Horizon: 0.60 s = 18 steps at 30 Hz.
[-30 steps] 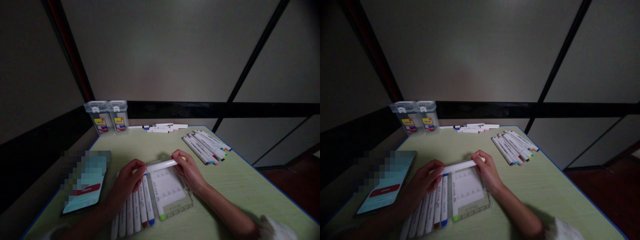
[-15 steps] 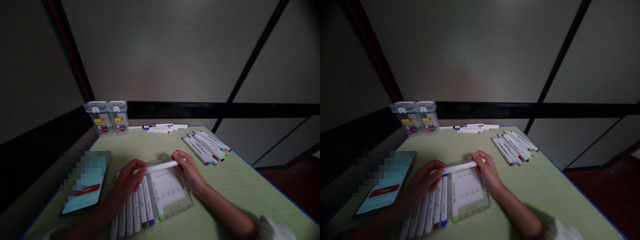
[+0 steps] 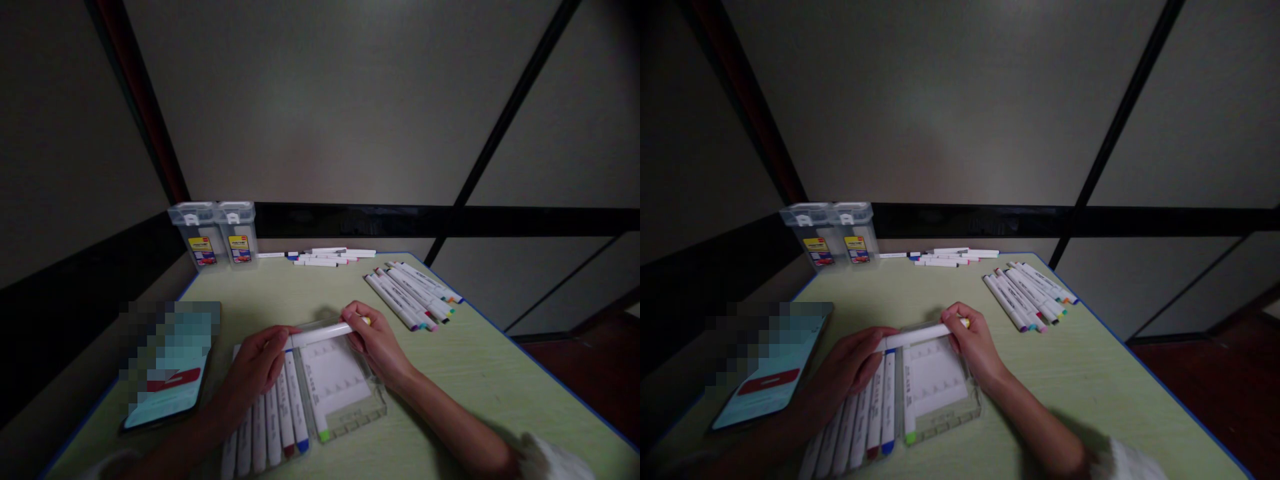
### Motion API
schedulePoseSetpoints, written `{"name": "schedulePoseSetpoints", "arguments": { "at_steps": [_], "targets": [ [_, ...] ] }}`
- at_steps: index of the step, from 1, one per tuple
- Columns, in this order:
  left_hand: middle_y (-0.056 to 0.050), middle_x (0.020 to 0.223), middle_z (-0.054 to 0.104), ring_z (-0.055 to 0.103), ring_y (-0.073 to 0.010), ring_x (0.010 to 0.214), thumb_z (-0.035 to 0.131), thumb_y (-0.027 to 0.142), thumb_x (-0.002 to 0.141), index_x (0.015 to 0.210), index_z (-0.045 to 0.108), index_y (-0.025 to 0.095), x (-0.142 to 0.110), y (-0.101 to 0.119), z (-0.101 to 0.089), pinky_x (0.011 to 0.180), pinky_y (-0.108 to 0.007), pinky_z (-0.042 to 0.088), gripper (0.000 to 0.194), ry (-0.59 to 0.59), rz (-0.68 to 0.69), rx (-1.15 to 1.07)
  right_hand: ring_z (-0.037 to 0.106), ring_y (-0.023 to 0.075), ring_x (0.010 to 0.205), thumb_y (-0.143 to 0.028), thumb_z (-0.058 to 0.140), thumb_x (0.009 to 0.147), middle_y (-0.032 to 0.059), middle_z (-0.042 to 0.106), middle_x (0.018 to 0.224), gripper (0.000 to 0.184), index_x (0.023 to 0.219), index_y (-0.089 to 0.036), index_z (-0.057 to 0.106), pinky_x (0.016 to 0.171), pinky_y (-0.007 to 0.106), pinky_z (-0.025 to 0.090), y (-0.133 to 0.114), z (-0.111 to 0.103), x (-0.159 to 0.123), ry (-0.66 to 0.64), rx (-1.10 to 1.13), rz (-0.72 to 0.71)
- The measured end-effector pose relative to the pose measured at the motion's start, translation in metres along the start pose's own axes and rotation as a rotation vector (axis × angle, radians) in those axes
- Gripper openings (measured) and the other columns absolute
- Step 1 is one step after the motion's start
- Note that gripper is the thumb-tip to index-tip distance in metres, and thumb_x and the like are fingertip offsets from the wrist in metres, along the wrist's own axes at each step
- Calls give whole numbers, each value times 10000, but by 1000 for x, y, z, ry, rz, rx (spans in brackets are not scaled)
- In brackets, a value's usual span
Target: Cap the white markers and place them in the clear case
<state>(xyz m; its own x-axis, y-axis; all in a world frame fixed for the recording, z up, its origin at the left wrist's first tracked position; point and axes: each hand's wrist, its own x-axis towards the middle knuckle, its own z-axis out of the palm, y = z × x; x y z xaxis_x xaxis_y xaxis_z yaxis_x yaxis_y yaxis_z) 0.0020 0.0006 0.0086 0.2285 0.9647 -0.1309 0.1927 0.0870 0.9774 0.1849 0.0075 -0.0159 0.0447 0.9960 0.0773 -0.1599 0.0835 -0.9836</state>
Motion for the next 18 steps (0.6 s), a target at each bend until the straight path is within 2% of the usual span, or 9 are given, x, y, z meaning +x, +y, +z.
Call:
{"name": "schedulePoseSetpoints", "arguments": {
  "at_steps": [4, 9, 12, 14, 18],
  "targets": [
    [84, 396, 261, 240, -78, 370, 436, 408, 721, 774, 648, 155, -4, 7, 2, 393, -194, 158, 334, 101, -54, 18, 217, 50, 356, -411, 577, 706, -90, 314, 387, 278, 604, -170, 485, 373, 212, 113, -1, 0, -1, -11, -21, -7],
    [15, 542, 493, 343, -85, 404, 476, 324, 687, 654, 657, 174, -8, 17, 3, 393, -195, 215, 237, 184, -48, 50, 239, 54, 366, -427, 585, 692, -83, 330, 417, 289, 601, -174, 480, 378, 216, 120, -3, 1, -2, -21, -35, -25],
    [67, 375, 314, 257, -86, 352, 427, 375, 719, 681, 658, 180, -7, 18, 3, 386, -195, 171, 305, 152, -87, 42, 240, 57, 371, -429, 580, 699, -81, 329, 420, 290, 604, -176, 476, 384, 220, 121, -3, 1, -3, -30, -46, -30],
    [87, 345, 225, 225, -85, 336, 417, 403, 724, 687, 650, 176, -6, 17, 3, 387, -198, 150, 328, 115, -104, 32, 242, 59, 379, -424, 577, 705, -79, 334, 425, 287, 607, -176, 472, 390, 222, 125, -3, 1, -3, -37, -53, -32],
    [94, 350, 227, 195, -72, 334, 426, 418, 717, 683, 630, 168, -6, 16, 3, 388, -199, 124, 324, 106, -117, -2, 248, 63, 396, -417, 572, 712, -75, 338, 442, 277, 617, -177, 472, 401, 223, 135, -3, 0, -3, -51, -56, -35]
  ]
}}
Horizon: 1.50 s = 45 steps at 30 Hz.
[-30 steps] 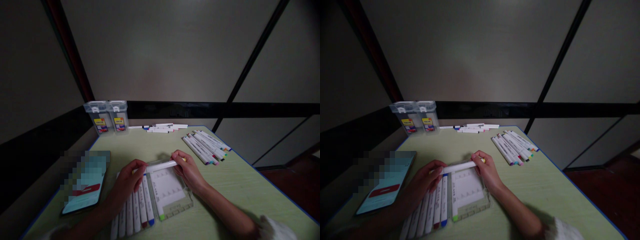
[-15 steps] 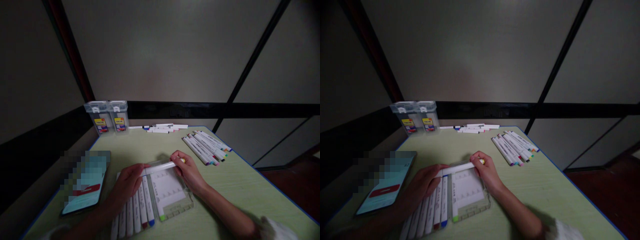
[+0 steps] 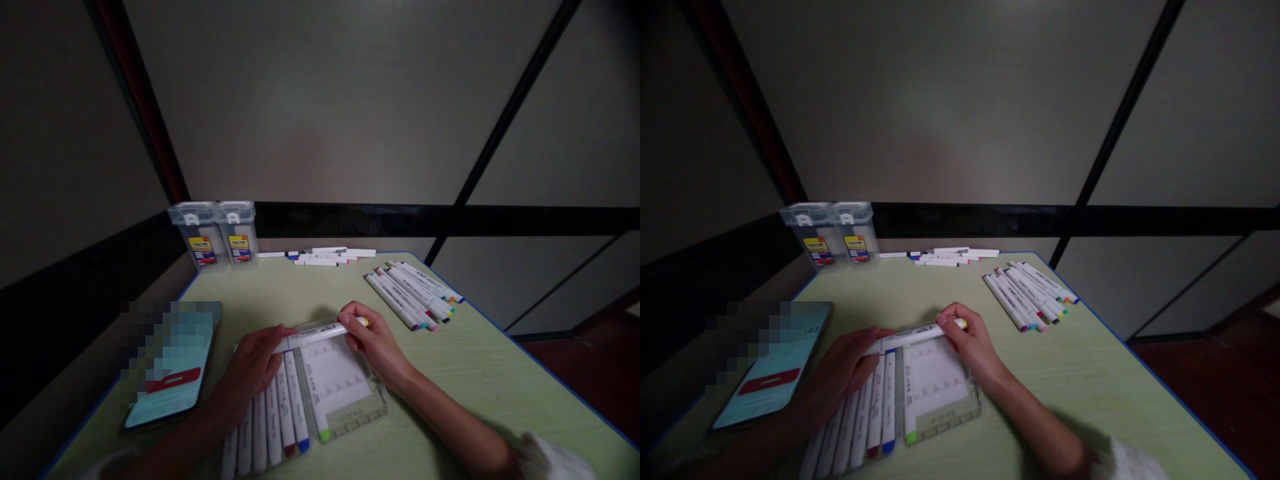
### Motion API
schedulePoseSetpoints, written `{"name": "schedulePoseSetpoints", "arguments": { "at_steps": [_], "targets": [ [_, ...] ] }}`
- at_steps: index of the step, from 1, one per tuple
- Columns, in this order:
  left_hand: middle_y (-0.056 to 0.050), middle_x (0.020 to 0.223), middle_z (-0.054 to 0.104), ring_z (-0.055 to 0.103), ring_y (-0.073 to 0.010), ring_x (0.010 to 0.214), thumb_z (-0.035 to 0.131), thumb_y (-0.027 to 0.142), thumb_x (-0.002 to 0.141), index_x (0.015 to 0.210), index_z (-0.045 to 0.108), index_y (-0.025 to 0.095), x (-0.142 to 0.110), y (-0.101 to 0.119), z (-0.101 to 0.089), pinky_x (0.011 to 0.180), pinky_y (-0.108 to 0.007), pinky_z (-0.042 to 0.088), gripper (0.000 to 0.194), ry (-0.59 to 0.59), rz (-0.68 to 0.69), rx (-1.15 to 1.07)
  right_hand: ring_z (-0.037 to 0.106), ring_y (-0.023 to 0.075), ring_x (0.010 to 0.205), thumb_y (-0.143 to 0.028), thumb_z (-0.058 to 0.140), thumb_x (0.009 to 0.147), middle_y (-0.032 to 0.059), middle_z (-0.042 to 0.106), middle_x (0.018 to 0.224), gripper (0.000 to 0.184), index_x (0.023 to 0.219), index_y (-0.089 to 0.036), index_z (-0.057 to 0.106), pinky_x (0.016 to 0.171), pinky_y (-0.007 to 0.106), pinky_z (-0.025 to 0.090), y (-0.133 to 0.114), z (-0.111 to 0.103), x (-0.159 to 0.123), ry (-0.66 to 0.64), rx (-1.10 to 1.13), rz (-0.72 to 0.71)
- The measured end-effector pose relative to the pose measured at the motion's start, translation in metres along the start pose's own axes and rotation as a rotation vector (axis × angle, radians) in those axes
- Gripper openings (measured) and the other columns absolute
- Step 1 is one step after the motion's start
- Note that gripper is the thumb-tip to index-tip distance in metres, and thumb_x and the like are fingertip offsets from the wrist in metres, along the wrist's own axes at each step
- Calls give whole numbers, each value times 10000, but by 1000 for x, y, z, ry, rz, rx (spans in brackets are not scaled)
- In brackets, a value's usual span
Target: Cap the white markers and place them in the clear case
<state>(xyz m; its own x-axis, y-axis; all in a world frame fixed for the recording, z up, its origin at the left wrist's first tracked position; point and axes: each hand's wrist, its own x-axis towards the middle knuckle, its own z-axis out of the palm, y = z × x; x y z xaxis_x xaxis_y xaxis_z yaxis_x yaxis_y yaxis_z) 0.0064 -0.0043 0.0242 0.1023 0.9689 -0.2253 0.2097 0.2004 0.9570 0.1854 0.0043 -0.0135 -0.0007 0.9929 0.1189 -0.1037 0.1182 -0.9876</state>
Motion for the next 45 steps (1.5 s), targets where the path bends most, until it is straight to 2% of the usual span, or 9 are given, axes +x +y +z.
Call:
{"name": "schedulePoseSetpoints", "arguments": {
  "at_steps": [10, 13, 17, 25, 30, 35, 39, 42, 45],
  "targets": [
    [86, 383, 267, 228, -72, 355, 475, 411, 696, 704, 624, 175, 4, -8, 0, 390, -194, 134, 279, 16, 22, -55, 285, 69, 440, -375, 588, 705, -63, 360, 507, 237, 637, -176, 480, 426, 218, 172, 0, -1, 0, -28, 67, -12],
    [76, 430, 330, 230, -63, 372, 479, 396, 698, 716, 616, 161, 3, -7, 1, 395, -190, 137, 272, 31, 4, -90, 286, 70, 433, -373, 590, 702, -62, 366, 496, 237, 628, -177, 479, 425, 219, 174, -1, -1, 0, -16, 68, 13],
    [81, 416, 319, 219, -59, 349, 481, 390, 705, 681, 610, 162, 1, -3, 1, 378, -192, 141, 262, 13, -33, -78, 263, 67, 411, -396, 594, 689, -67, 351, 462, 262, 608, -176, 477, 412, 221, 152, -2, 0, 0, -9, 76, 44],
    [14, 659, 560, 420, -79, 479, 518, 290, 701, 692, 636, 169, 0, -4, 3, 430, -172, 305, 169, 131, -75, -138, 218, 55, 391, -408, 607, 679, -81, 300, 444, 285, 586, -176, 471, 392, 219, 122, 0, 1, 1, -9, 65, 39],
    [42, 505, 479, 349, -70, 404, 498, 323, 722, 702, 651, 163, 0, -1, 2, 389, -174, 254, 223, 78, -64, -90, 237, 56, 410, -381, 606, 690, -73, 327, 465, 256, 602, -170, 489, 404, 220, 133, -1, 0, 1, -12, 55, 9],
    [28, 570, 530, 427, -81, 466, 533, 312, 699, 702, 654, 163, 2, -6, 1, 414, -166, 296, 192, 73, -25, -134, 253, 58, 422, -368, 600, 702, -71, 332, 475, 238, 622, -169, 496, 416, 219, 149, 0, -1, 1, -28, 60, -1],
    [56, 448, 444, 379, -75, 392, 511, 358, 720, 716, 650, 159, 2, -4, 2, 365, -165, 254, 243, 29, -38, -103, 251, 57, 413, -365, 601, 701, -74, 333, 463, 246, 610, -168, 485, 410, 220, 142, 0, -1, 1, -23, 62, 13],
    [10, 641, 577, 520, -103, 569, 520, 282, 711, 695, 647, 157, 0, -1, 3, 458, -158, 368, 179, 101, -43, -148, 247, 53, 404, -367, 604, 694, -76, 332, 450, 257, 595, -167, 477, 401, 219, 136, 0, 0, 1, -19, 65, 29],
    [-2, 728, 596, 535, -105, 621, 510, 289, 714, 709, 647, 159, 0, -2, 3, 489, -156, 389, 189, 103, -55, -147, 249, 52, 400, -372, 608, 688, -77, 331, 440, 264, 588, -165, 476, 398, 217, 134, 0, 0, 1, -15, 67, 34]
  ]
}}
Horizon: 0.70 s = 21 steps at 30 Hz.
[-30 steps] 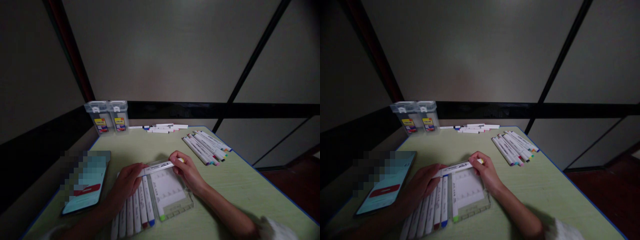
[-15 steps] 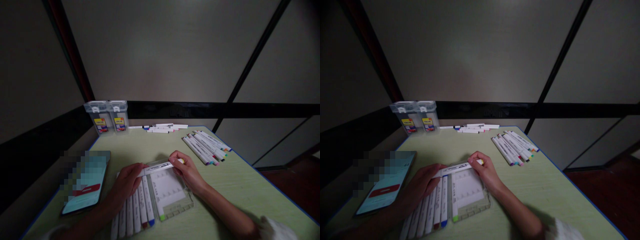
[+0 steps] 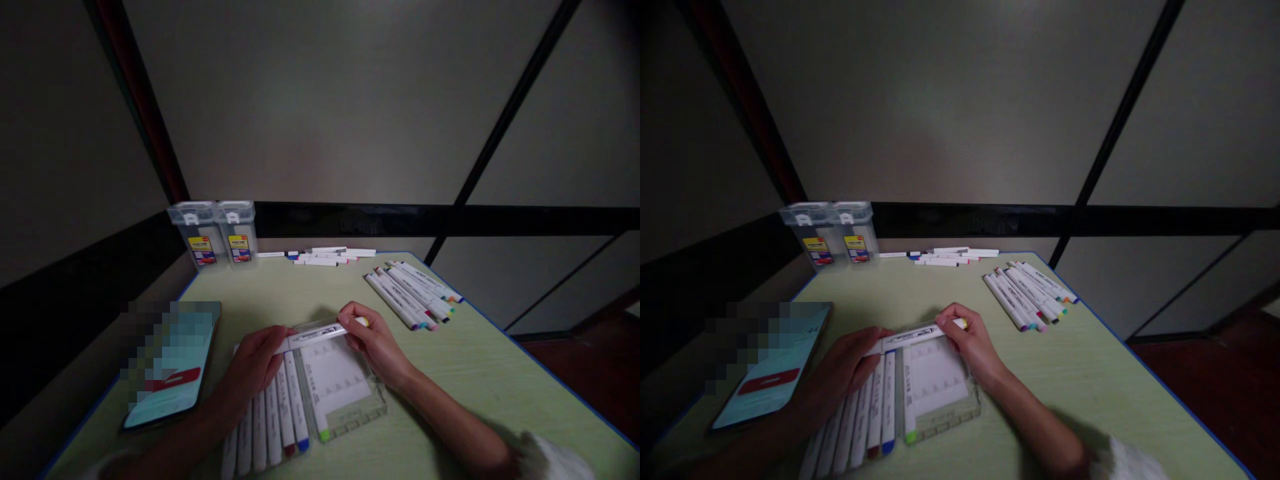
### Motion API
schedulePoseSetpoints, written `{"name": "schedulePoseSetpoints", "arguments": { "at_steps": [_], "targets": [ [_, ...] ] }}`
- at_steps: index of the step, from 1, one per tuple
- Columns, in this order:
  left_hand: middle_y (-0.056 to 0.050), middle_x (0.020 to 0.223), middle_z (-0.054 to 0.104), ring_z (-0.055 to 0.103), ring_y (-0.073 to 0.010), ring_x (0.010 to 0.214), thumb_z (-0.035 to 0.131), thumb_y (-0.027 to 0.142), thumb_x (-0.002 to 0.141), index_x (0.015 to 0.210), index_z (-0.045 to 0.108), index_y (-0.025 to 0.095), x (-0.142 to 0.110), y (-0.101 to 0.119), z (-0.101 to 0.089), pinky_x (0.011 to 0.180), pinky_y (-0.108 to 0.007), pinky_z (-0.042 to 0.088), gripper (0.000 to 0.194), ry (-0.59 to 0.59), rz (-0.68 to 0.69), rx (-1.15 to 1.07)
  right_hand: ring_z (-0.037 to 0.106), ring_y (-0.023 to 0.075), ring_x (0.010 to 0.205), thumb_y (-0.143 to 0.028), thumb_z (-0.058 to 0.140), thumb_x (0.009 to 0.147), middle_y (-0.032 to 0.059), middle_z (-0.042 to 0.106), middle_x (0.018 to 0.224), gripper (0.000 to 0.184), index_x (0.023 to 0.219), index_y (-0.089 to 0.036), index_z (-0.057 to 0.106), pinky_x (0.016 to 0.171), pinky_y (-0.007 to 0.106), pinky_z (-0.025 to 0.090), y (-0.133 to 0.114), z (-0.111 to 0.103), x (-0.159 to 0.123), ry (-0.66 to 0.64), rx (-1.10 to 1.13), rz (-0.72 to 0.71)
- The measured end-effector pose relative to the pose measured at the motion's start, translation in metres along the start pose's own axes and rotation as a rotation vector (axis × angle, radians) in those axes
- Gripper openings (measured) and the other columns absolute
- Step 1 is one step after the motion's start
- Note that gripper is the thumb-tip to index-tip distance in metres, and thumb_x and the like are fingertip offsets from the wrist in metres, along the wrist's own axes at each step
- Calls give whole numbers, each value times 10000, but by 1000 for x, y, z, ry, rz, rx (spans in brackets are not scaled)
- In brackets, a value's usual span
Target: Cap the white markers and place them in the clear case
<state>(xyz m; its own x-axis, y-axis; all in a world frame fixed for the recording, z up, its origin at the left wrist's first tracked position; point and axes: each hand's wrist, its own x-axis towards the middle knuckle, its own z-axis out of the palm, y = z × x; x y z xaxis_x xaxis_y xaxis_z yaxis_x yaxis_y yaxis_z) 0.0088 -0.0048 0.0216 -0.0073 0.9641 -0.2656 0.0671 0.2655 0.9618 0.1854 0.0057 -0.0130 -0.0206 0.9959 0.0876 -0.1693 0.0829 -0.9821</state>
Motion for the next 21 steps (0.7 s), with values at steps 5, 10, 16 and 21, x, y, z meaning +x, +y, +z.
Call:
{"name": "schedulePoseSetpoints", "arguments": {
  "at_steps": [5, 10, 16, 21],
  "targets": [
    [32, 535, 503, 411, -85, 415, 504, 370, 700, 737, 650, 166, 7, -7, -4, 378, -183, 292, 253, -22, 7, 102, 253, 50, 403, -373, 607, 688, -76, 339, 447, 264, 592, -162, 481, 400, 216, 136, -1, 0, -1, 7, -13, -4],
    [20, 623, 547, 428, -77, 441, 502, 372, 700, 746, 635, 163, 7, -6, -3, 394, -175, 299, 253, -28, 2, 64, 247, 51, 397, -375, 602, 694, -80, 328, 437, 268, 591, -164, 473, 397, 216, 133, 0, -1, 0, -4, -11, -3],
    [57, 493, 456, 322, -57, 374, 471, 347, 728, 732, 631, 152, 5, -1, -1, 370, -169, 236, 252, -42, -52, 59, 247, 50, 398, -370, 610, 689, -82, 328, 435, 262, 595, -164, 478, 400, 216, 130, 1, 0, 0, -4, 5, 3],
    [23, 604, 546, 434, -74, 475, 503, 316, 703, 714, 642, 144, 1, 0, -1, 417, -160, 300, 221, -36, -4, 47, 251, 50, 401, -367, 610, 689, -80, 331, 440, 261, 595, -162, 477, 402, 215, 132, -1, 1, -1, 0, 4, 11]
  ]
}}
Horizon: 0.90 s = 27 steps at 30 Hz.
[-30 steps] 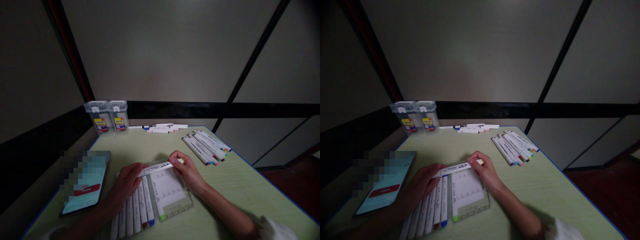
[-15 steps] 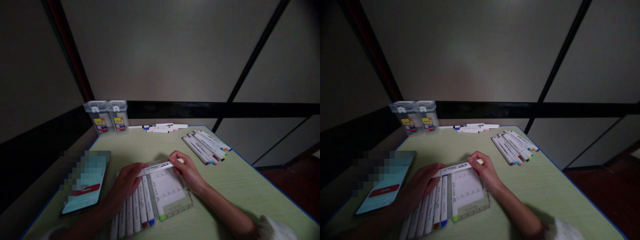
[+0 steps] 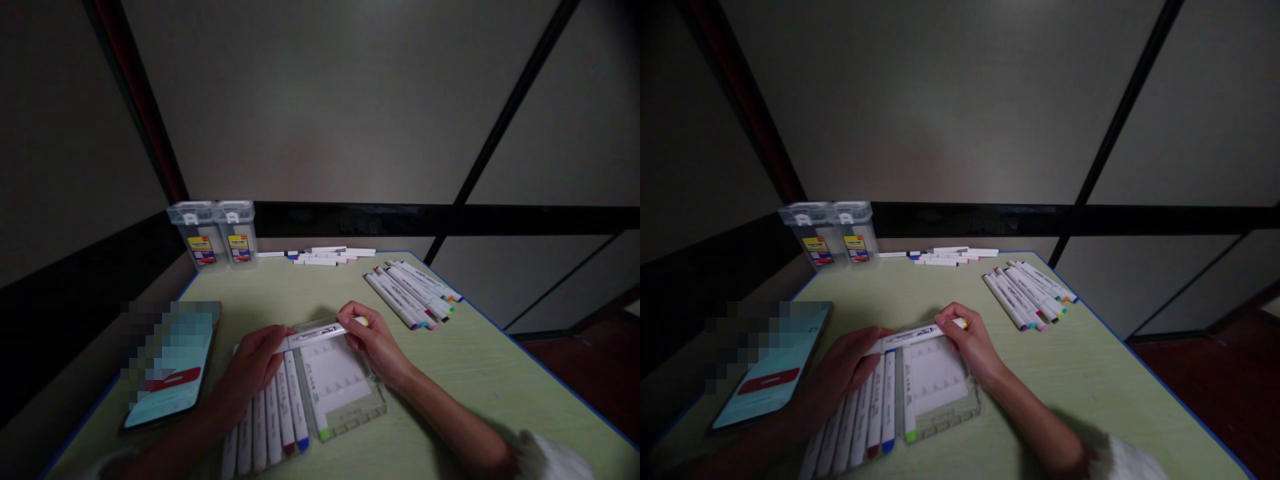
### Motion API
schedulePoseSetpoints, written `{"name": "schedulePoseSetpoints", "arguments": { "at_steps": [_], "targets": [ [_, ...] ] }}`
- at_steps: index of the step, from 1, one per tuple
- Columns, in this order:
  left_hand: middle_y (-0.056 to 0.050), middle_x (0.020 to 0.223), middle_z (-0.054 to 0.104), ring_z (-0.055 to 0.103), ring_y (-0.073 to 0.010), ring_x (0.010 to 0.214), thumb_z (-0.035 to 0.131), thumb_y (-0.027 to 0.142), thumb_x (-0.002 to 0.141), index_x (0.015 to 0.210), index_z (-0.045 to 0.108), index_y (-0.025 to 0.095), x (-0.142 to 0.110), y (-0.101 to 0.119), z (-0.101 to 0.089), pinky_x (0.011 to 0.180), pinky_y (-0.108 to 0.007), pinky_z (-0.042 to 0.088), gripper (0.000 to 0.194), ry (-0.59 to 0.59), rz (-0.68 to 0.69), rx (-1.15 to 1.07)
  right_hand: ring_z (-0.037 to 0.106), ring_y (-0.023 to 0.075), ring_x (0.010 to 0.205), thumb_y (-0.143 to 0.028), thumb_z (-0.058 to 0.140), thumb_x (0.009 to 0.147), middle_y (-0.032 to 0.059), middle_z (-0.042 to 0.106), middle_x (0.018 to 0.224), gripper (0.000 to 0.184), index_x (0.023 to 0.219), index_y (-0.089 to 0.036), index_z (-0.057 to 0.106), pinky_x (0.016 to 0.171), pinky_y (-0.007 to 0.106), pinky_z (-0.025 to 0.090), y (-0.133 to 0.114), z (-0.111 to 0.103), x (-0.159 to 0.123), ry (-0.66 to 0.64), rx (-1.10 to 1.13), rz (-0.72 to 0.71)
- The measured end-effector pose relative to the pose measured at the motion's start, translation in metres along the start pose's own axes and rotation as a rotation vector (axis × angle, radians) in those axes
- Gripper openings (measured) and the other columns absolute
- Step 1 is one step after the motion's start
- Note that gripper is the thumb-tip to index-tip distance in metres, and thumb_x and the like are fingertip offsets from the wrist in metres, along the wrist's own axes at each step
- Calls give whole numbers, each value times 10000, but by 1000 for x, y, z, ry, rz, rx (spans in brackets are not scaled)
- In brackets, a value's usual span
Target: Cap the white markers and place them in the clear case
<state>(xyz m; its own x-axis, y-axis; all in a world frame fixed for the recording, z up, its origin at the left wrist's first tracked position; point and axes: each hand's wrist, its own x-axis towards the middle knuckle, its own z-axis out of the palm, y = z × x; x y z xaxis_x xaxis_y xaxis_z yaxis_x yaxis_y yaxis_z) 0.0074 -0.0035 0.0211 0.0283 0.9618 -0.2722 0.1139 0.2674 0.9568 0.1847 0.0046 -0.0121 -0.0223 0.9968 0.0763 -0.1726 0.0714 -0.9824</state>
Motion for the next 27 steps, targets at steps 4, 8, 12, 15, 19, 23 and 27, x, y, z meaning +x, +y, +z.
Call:
{"name": "schedulePoseSetpoints", "arguments": {
  "at_steps": [4, 8, 12, 15, 19, 23, 27],
  "targets": [
    [13, 622, 555, 474, -99, 514, 522, 344, 681, 751, 645, 159, 1, -4, -1, 423, -171, 317, 233, 11, 20, 5, 250, 51, 403, -367, 606, 692, -79, 331, 445, 264, 590, -161, 474, 401, 214, 136, 0, -1, 0, 2, -9, -3],
    [33, 555, 500, 415, -84, 454, 511, 378, 682, 736, 633, 163, 2, -5, -1, 407, -173, 279, 253, 3, 32, 9, 253, 52, 407, -370, 606, 691, -75, 342, 457, 261, 598, -160, 484, 402, 215, 138, 1, -1, 1, -1, -20, -17],
    [84, 408, 308, 238, -61, 361, 467, 420, 707, 732, 620, 164, 2, -6, -2, 379, -177, 148, 299, -66, 57, 49, 252, 53, 406, -371, 599, 699, -78, 332, 446, 261, 598, -163, 479, 406, 218, 137, 2, -1, 1, -4, -24, -17],
    [89, 392, 278, 214, -60, 363, 454, 427, 707, 743, 613, 159, 4, -7, -2, 391, -183, 124, 313, -79, 74, 59, 253, 54, 405, -368, 597, 702, -77, 336, 443, 262, 594, -163, 475, 407, 220, 137, 1, -2, 1, -8, -25, -18],
    [89, 395, 291, 224, -59, 365, 475, 438, 686, 750, 603, 158, 5, -8, -3, 395, -186, 123, 314, -90, 66, 40, 253, 54, 402, -370, 601, 694, -78, 336, 435, 265, 590, -163, 473, 406, 220, 136, 0, -1, 0, -4, -21, -12],
    [97, 386, 301, 233, -59, 342, 474, 445, 682, 750, 590, 152, 5, -6, -2, 389, -192, 142, 323, -102, 53, 30, 260, 55, 405, -371, 605, 689, -77, 343, 439, 263, 592, -164, 476, 409, 219, 145, -1, -1, 0, 0, -19, -9],
    [109, 336, 261, 222, -66, 321, 460, 462, 693, 759, 589, 147, 7, -6, -4, 385, -198, 136, 347, -144, 53, 63, 257, 56, 405, -368, 600, 696, -76, 345, 441, 254, 599, -165, 481, 410, 221, 143, -1, 0, 0, -5, -21, -13]
  ]
}}
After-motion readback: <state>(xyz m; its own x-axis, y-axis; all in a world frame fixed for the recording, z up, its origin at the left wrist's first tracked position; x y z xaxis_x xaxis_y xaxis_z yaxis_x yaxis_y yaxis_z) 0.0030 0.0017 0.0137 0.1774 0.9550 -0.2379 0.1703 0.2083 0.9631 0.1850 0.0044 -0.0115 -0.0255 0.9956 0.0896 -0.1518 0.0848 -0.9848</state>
